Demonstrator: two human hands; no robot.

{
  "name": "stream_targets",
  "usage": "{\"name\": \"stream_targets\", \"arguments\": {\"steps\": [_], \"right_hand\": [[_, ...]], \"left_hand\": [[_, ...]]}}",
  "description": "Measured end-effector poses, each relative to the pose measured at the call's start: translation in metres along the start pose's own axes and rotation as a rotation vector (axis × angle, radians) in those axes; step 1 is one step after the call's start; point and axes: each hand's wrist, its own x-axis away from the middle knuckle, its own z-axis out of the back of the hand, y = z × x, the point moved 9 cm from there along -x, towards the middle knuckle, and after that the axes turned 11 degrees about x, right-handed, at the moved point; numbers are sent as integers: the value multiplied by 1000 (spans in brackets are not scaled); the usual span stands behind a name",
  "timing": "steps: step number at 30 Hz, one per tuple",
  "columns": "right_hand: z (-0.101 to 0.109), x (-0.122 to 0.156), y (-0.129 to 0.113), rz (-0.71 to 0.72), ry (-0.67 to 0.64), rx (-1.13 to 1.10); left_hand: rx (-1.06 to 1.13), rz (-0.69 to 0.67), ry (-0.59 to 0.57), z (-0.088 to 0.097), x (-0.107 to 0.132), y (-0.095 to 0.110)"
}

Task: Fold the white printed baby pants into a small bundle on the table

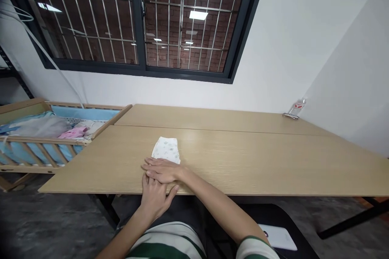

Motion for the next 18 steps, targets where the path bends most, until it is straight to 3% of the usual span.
{"name": "stream_targets", "arguments": {"steps": [3,9,18], "right_hand": [[-6,-5,39,-116,-19,22],[12,-29,103,-210,62,158],[30,-45,159,-320,129,258]], "left_hand": [[-1,1,-30,-3,1,-1],[23,-2,-17,-2,2,-3],[27,-7,-28,-1,3,-4]]}}
